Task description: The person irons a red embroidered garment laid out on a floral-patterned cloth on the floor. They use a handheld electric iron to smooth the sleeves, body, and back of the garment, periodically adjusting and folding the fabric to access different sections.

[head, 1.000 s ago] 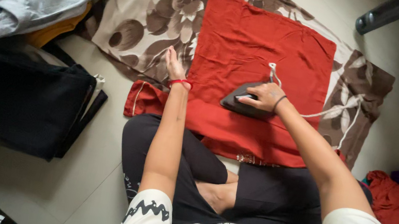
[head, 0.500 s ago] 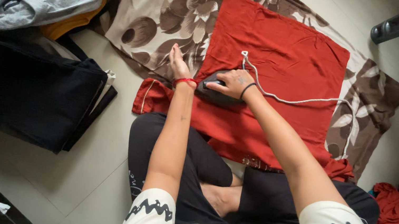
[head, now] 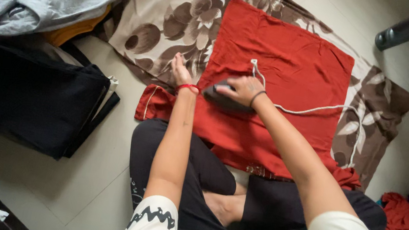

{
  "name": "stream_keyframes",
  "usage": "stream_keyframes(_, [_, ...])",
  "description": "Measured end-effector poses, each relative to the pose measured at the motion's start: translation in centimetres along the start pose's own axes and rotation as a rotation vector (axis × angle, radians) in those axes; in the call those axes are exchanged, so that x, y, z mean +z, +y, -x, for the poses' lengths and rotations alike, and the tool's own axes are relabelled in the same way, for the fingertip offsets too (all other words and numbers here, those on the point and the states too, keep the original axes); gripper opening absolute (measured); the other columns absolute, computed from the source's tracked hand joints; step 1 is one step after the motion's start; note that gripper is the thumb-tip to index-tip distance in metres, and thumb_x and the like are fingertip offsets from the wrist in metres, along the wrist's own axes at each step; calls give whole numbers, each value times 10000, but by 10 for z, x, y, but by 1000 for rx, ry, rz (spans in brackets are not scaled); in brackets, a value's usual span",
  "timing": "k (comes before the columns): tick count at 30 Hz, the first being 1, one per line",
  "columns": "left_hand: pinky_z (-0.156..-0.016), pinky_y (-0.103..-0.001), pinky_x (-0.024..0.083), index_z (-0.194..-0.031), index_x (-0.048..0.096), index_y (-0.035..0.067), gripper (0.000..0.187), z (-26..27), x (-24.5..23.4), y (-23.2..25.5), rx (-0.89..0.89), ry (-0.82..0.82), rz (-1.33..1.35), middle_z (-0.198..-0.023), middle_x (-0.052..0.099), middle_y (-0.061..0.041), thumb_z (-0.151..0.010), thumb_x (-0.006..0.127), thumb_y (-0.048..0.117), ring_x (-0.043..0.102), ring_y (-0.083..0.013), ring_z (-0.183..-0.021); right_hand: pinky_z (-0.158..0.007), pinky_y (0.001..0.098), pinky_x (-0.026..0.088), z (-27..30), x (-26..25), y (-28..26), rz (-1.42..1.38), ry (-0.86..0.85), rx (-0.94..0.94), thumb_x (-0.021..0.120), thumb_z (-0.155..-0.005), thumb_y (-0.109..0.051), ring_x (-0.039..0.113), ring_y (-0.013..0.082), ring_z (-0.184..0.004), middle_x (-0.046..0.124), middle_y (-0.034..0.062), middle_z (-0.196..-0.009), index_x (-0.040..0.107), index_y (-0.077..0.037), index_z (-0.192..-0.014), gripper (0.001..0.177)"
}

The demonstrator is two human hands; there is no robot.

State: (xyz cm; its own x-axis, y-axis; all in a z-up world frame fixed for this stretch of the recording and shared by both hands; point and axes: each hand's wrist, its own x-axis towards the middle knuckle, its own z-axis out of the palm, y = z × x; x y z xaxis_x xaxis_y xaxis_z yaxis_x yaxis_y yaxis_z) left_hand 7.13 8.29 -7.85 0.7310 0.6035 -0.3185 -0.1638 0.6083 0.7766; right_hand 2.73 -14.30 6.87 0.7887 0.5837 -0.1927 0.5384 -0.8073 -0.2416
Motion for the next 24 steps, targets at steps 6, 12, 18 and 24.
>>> stream_keyframes(6, [-1194,-391,245,-1453,516,38,559,7,0,-16,-55,6,-71,-1515,509,-133,-1036,484,408,423,-227,-1438,-723,537,559,-2,13,1,57,49,-100,457,-961,-728,712,412,-815,737,211,-865,726,-129,-894,660])
stream_keyframes(12, [-1173,-370,264,-1420,525,46,483,3,-3,-16,-36,7,26,-1498,550,-131,-1042,489,344,464,-213,-1422,-728,548,555,-34,6,-1,-33,127,36,454,-941,-728,707,432,-820,730,228,-867,751,-144,-924,656])
stream_keyframes(18, [-1088,-471,313,-1425,512,150,531,11,-8,-8,-227,84,-143,-1493,530,-83,-1004,444,466,451,-258,-1327,-782,545,551,-69,-6,5,-62,206,184,447,-961,-746,709,432,-853,730,237,-875,757,-123,-922,697])
stream_keyframes(24, [-1033,-491,416,-1424,521,160,548,11,-3,-9,-214,73,-128,-1490,524,-91,-1008,440,507,481,-293,-1333,-789,545,548,-73,-9,13,-85,215,192,455,-953,-743,702,438,-864,728,240,-873,762,-126,-903,691])
